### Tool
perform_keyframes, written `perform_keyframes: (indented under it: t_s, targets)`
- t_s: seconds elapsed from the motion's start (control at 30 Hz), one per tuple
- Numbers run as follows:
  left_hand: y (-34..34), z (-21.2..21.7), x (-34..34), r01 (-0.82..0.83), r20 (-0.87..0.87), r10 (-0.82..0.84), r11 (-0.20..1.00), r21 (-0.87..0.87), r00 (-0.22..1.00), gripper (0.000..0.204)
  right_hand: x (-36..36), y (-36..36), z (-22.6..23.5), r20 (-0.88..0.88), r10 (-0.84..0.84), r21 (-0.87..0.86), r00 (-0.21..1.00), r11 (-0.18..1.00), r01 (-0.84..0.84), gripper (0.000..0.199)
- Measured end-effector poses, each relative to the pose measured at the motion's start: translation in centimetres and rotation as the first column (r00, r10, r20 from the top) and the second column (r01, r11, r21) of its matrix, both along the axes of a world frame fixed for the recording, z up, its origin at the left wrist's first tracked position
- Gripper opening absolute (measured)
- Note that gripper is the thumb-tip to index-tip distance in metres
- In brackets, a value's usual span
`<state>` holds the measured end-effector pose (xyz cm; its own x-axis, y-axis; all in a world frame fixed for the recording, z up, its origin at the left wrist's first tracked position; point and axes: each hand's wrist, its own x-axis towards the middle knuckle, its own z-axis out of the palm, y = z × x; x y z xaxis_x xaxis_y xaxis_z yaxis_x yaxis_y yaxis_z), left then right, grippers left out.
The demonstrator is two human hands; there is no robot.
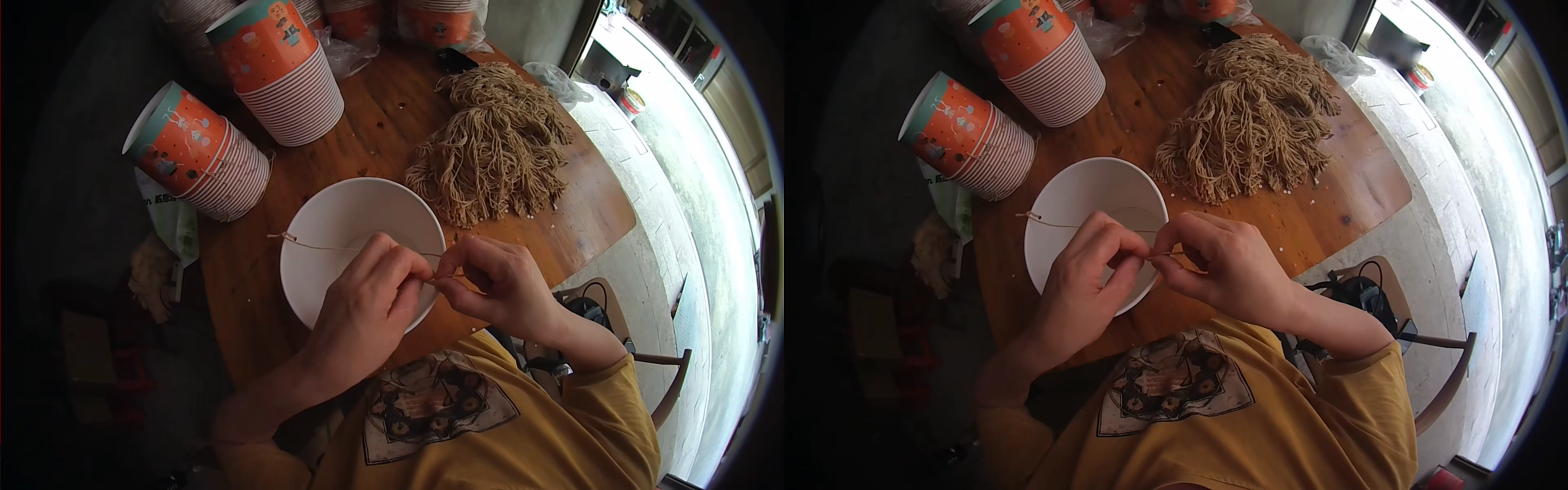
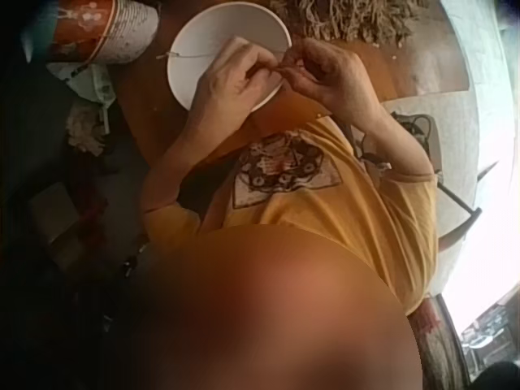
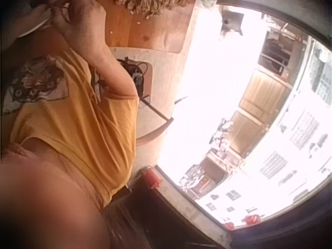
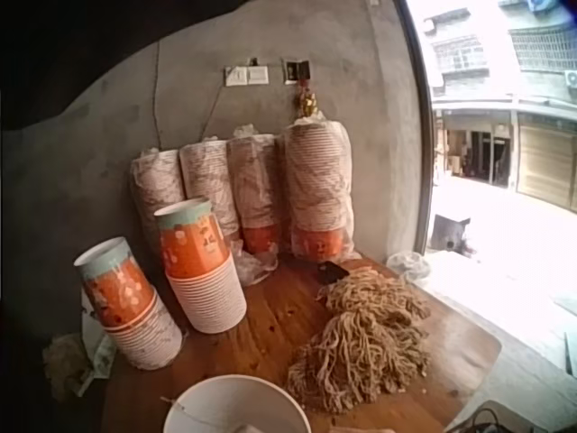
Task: Threading string handles through pre-punched holes in paper buckets for packaging.
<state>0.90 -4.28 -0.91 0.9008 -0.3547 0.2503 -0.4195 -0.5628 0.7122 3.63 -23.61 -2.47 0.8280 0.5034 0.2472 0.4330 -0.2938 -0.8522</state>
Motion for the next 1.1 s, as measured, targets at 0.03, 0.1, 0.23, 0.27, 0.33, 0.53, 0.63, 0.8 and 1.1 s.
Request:
perform_keyframes:
  t_s: [0.03, 0.1, 0.23, 0.27, 0.33, 0.53, 0.63, 0.8, 1.1]
  targets:
    - [-0.1, 0.0, 0.0, 0.000, 0.000, 0.000, 1.000, 0.000, 1.000, 0.009, 0.0, 0.0, 0.1, 0.000, 0.000, 0.000, 1.000, 1.000, 0.000, 0.013]
    - [-0.2, 0.1, 0.0, -0.029, 0.098, 0.025, 0.999, 0.036, 0.995, 0.011, -0.2, 0.1, 0.3, -0.050, 0.001, -0.022, 0.999, 1.000, -0.002, 0.013]
    - [-0.4, 0.1, -0.1, -0.026, 0.094, 0.020, 0.997, 0.068, 0.995, 0.016, -0.3, 0.0, 0.2, -0.016, -0.006, -0.019, 1.000, 1.000, 0.006, 0.013]
    - [-0.6, 0.0, -0.2, -0.031, 0.069, 0.030, 0.999, 0.014, 0.997, 0.017, -0.3, -0.1, 0.1, -0.012, -0.010, -0.014, 1.000, 1.000, 0.010, 0.012]
    - [-0.9, -0.1, -0.5, -0.036, 0.044, 0.037, 0.999, -0.040, 0.998, 0.018, -0.4, -0.1, -0.1, -0.007, -0.016, -0.008, 1.000, 1.000, 0.016, 0.012]
    - [-1.2, -0.4, -0.8, -0.013, 0.041, 0.017, 0.997, -0.078, 0.999, 0.016, -0.8, -0.4, 0.1, -0.025, -0.043, -0.028, 0.999, 0.999, 0.042, 0.011]
    - [-1.1, -0.3, -0.9, -0.005, 0.063, 0.006, 1.000, -0.025, 0.998, 0.015, -1.0, -0.5, 0.0, -0.014, -0.060, -0.017, 0.998, 0.998, 0.060, 0.011]
    - [-1.0, -0.1, -1.2, -0.064, 0.139, 0.068, 0.998, -0.028, 0.988, 0.017, -1.1, -0.7, -0.5, -0.086, -0.092, 0.023, 0.992, 0.995, 0.094, 0.012]
    - [-1.6, 0.0, -1.7, -0.048, 0.030, 0.050, 0.998, -0.039, 0.998, 0.016, -1.6, -0.4, -1.5, -0.156, -0.068, 0.109, 0.985, 0.990, 0.085, 0.013]
